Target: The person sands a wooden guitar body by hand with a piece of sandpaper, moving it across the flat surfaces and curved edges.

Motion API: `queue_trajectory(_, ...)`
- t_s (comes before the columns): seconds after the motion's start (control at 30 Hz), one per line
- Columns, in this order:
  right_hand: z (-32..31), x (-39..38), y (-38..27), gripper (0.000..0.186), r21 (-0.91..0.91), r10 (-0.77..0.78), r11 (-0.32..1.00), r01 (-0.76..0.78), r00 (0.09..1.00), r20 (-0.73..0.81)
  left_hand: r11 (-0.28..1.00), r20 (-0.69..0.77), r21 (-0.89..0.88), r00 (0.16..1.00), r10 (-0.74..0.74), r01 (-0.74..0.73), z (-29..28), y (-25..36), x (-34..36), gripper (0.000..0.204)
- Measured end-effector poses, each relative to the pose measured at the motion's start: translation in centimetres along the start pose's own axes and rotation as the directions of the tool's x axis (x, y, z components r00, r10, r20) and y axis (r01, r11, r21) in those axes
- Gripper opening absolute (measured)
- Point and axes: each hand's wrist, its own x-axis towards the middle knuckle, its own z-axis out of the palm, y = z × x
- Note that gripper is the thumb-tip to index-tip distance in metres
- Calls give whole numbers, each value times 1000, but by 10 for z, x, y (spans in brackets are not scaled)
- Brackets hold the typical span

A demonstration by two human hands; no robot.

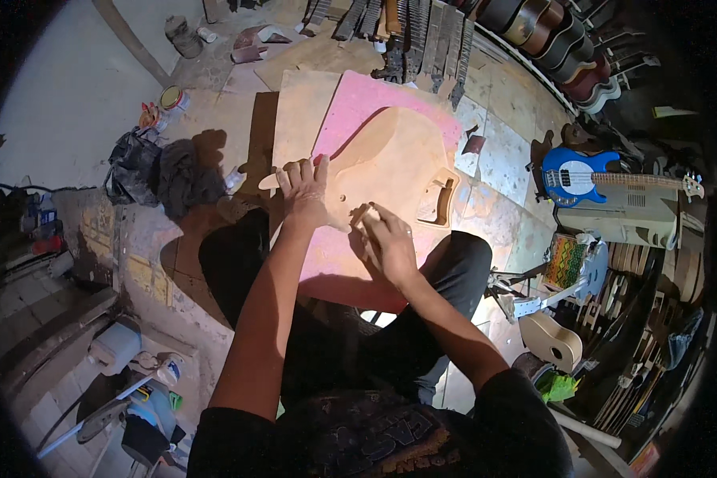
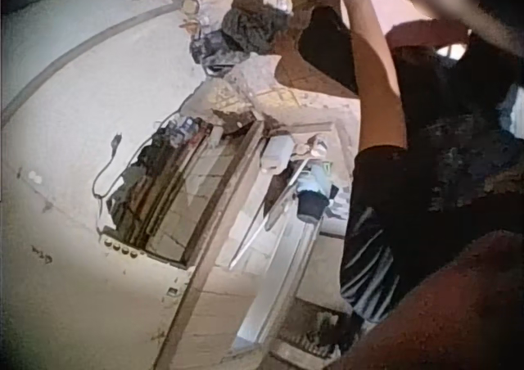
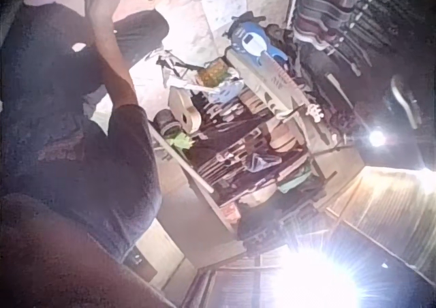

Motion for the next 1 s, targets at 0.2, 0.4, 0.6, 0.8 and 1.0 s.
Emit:
queue_trajectory(0.2, -39, 59, 46, 27, 245, 274, 945, -219, 936, -221, 1000, -2, -13, 1000, 23, -23, 4, 0, -2, 167)
queue_trajectory(0.4, -1, 17, 15, 36, 606, 593, 615, -505, 803, 68, 999, 35, -39, 999, 7, -6, -7, -1, -2, 166)
queue_trajectory(0.6, -47, 82, 109, 27, -148, 79, 977, -150, 912, -402, 999, 20, -34, 999, 26, -25, -4, 8, 0, 167)
queue_trajectory(0.8, 8, 54, 6, 39, -138, -186, 976, 167, 973, -138, 1000, 17, -10, 1000, -15, 15, 3, -6, 1, 166)
queue_trajectory(1.0, -25, 126, 82, 33, -156, 65, 979, -134, 921, -385, 1000, -8, -18, 1000, 18, -18, 1, 4, 2, 167)
